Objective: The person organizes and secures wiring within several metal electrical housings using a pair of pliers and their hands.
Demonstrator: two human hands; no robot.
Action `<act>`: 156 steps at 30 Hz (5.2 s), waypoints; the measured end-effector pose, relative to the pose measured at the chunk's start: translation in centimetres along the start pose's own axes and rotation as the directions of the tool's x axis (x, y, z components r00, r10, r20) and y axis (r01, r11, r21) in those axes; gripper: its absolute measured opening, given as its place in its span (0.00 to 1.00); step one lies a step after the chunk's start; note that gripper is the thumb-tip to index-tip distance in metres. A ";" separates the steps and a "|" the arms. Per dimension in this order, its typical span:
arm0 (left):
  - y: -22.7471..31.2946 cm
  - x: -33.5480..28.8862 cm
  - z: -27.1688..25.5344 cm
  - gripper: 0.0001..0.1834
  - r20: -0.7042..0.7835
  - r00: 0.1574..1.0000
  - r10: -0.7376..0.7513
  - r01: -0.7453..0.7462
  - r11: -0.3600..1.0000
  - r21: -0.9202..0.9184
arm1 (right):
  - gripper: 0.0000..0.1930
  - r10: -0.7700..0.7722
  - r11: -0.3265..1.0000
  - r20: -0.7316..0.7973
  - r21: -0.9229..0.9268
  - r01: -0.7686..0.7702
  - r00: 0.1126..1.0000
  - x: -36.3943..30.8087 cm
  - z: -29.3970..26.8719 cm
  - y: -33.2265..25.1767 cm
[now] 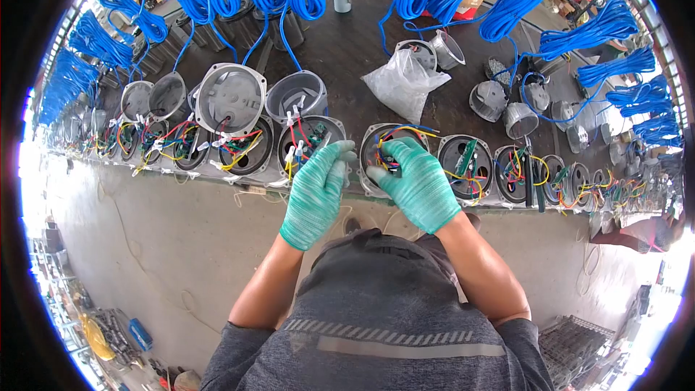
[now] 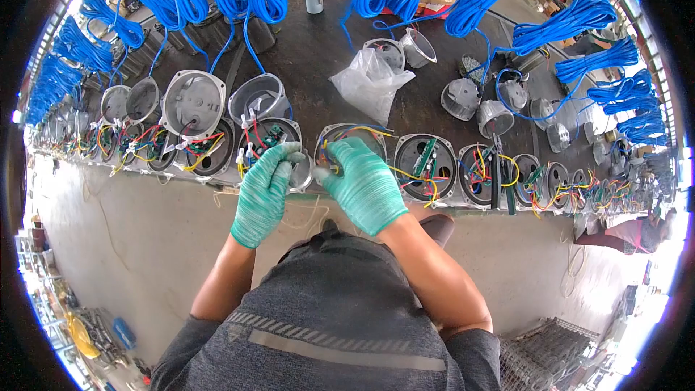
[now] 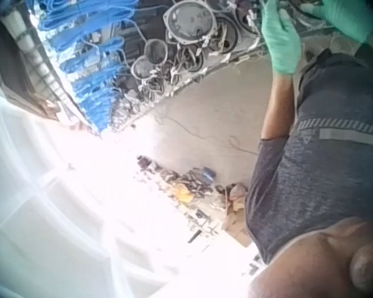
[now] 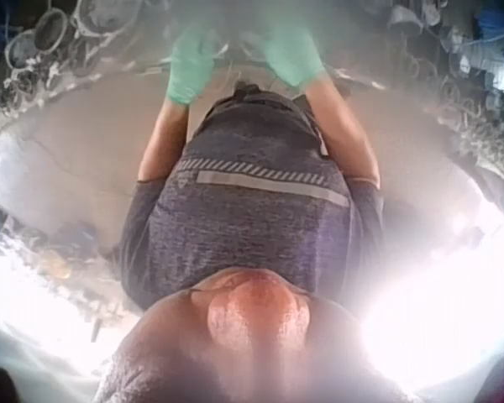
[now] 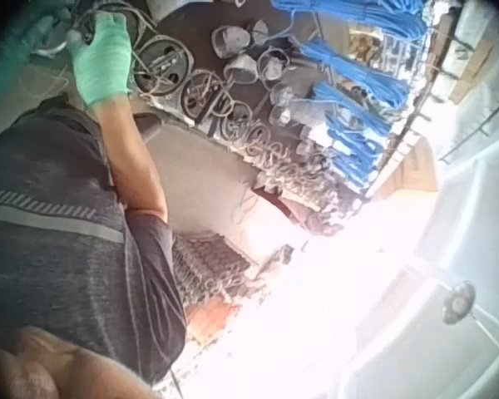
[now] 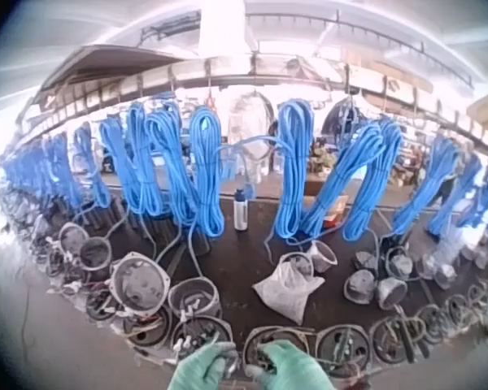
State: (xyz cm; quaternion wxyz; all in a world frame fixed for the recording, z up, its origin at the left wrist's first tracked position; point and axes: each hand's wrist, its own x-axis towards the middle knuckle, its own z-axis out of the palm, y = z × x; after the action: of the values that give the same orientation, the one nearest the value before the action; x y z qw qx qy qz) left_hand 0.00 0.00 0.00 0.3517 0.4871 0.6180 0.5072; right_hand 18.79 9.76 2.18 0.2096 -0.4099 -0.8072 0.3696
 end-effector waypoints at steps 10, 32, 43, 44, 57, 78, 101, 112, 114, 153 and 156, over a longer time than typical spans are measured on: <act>-1.0 -1.4 -0.2 0.16 0.044 0.998 -0.054 0.058 0.993 -0.104 | 0.10 0.302 0.689 0.064 0.674 -0.265 0.951 -0.6 -0.5 -1.5; -0.7 -1.9 0.2 0.15 0.069 0.995 0.075 -0.069 0.995 -0.076 | 0.11 0.165 0.895 -0.233 0.443 -0.046 0.958 3.1 2.1 0.4; -2.2 -2.5 -0.1 0.17 -0.002 0.998 -0.067 0.065 0.976 -0.208 | 0.10 -0.256 0.966 0.001 0.028 0.256 0.967 -0.1 -6.9 -4.1; -2.7 -2.4 -0.1 0.17 -0.025 0.998 -0.049 0.044 0.984 -0.175 | 0.10 -0.281 0.955 0.063 -0.078 0.286 0.958 -0.9 -7.0 -3.7; 0.2 0.1 1.3 0.23 0.039 0.999 -0.019 0.021 0.999 -0.046 | 0.13 -0.030 0.990 -0.082 -0.137 0.019 0.996 -2.1 -3.6 -1.7; -2.1 0.0 0.9 0.16 0.064 0.996 -0.064 0.064 0.998 -0.009 | 0.06 0.153 0.954 -0.310 0.293 -0.058 0.938 -1.7 0.0 0.3; -2.3 0.2 3.8 0.12 0.138 0.962 -0.234 0.270 0.883 -0.383 | 0.06 0.114 0.914 -0.326 0.404 0.030 0.938 1.7 1.7 1.3; -4.4 0.4 6.0 0.11 0.089 0.995 -0.047 0.087 0.843 -0.530 | 0.07 0.146 0.933 -0.248 0.356 -0.050 0.958 -5.6 -3.5 1.0; -4.2 0.6 6.4 0.10 0.069 0.998 -0.005 0.040 0.857 -0.514 | 0.07 0.183 0.966 -0.136 0.209 -0.152 0.974 -6.7 -3.1 2.0; -1.0 -1.1 1.6 0.17 0.047 0.998 -0.048 0.048 0.999 -0.010 | 0.07 0.421 0.894 -0.238 0.274 -0.355 0.875 -4.6 -0.5 1.9; 0.0 0.1 2.6 0.21 0.054 0.981 0.189 -0.195 0.972 0.134 | 0.08 0.379 0.886 -0.213 0.366 -0.286 0.901 -5.2 -1.0 1.6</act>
State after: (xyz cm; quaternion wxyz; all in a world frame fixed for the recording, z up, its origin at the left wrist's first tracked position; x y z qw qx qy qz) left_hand 2.44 0.80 -0.61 0.2787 0.5779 0.5945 0.4846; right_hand 23.25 6.52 1.35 0.3183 -0.5508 -0.6141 0.4671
